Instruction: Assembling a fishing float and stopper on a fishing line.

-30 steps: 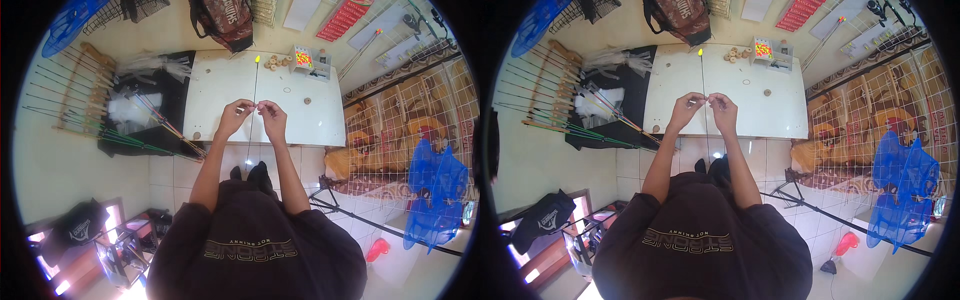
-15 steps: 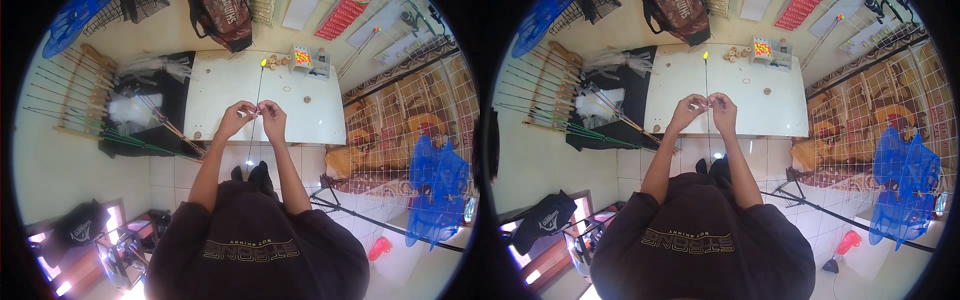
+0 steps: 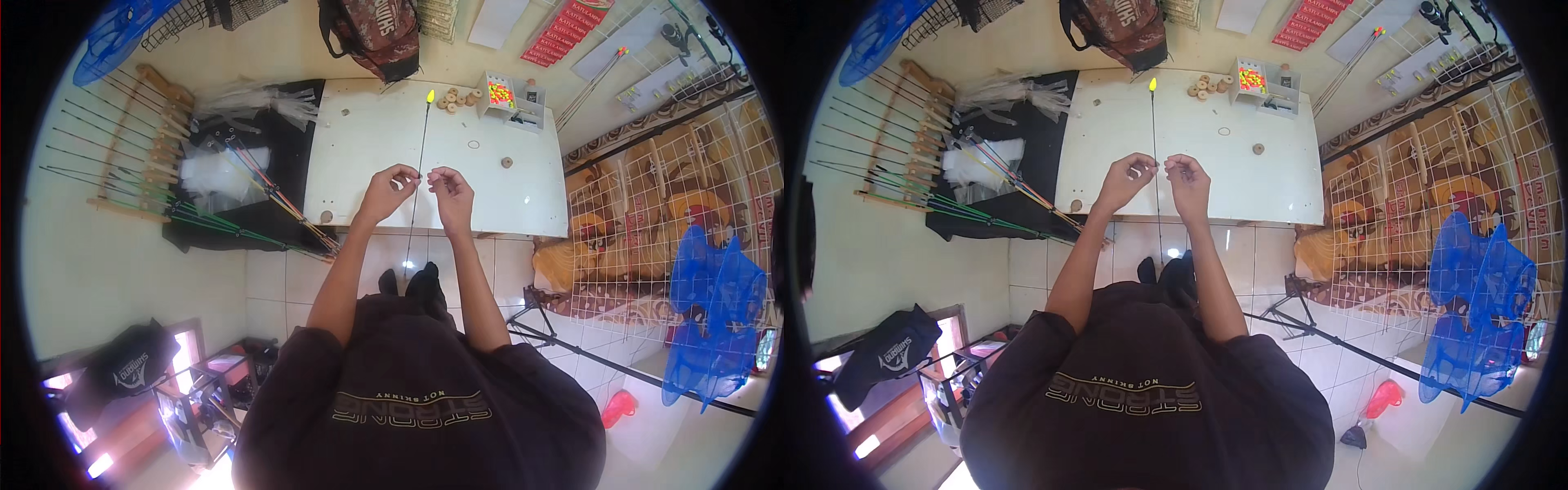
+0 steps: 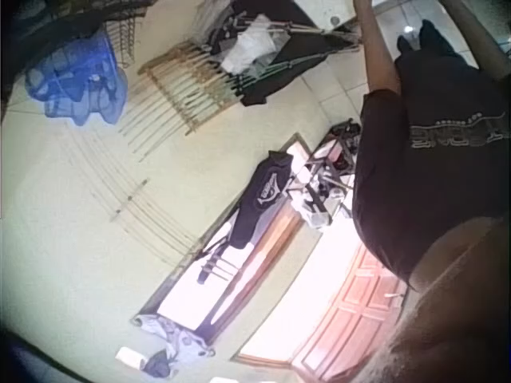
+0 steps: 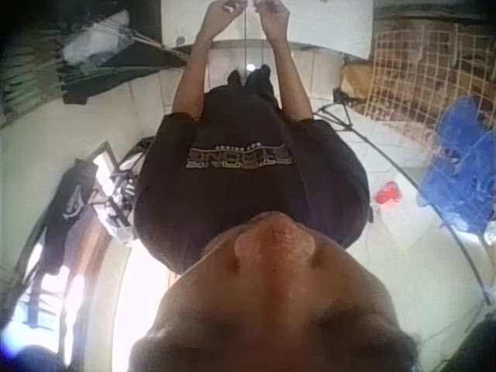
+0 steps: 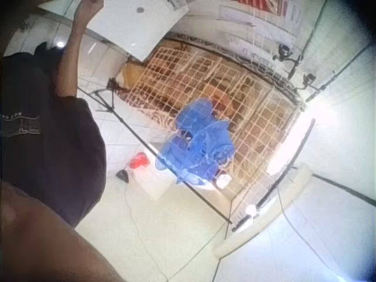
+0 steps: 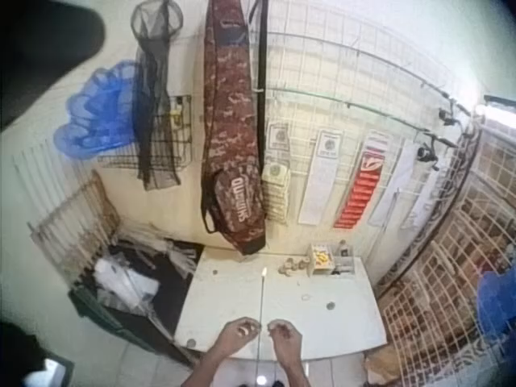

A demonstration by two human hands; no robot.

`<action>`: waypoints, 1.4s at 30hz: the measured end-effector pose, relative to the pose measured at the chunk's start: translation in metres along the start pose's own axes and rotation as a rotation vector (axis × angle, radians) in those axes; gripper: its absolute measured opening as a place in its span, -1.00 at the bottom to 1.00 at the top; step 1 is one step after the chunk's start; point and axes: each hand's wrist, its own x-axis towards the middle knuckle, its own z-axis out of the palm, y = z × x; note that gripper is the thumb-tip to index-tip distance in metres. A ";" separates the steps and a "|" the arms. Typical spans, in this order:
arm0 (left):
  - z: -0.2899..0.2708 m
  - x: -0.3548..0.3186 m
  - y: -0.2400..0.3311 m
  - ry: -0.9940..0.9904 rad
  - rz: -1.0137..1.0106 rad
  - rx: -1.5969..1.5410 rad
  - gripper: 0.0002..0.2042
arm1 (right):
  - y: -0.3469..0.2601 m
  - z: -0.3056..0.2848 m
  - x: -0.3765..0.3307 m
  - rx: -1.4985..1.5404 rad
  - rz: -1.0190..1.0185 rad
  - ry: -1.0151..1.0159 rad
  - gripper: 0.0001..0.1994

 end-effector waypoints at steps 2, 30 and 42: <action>0.001 0.000 -0.002 0.010 0.012 -0.008 -0.87 | 0.001 -0.001 -0.001 0.015 -0.001 -0.015 -0.87; 0.005 -0.001 -0.008 0.044 0.063 -0.032 -0.87 | 0.004 0.006 0.002 -0.047 -0.005 0.013 -0.84; 0.008 -0.002 -0.012 0.059 0.077 -0.057 -0.87 | -0.001 0.003 0.007 -0.211 -0.085 0.004 -0.85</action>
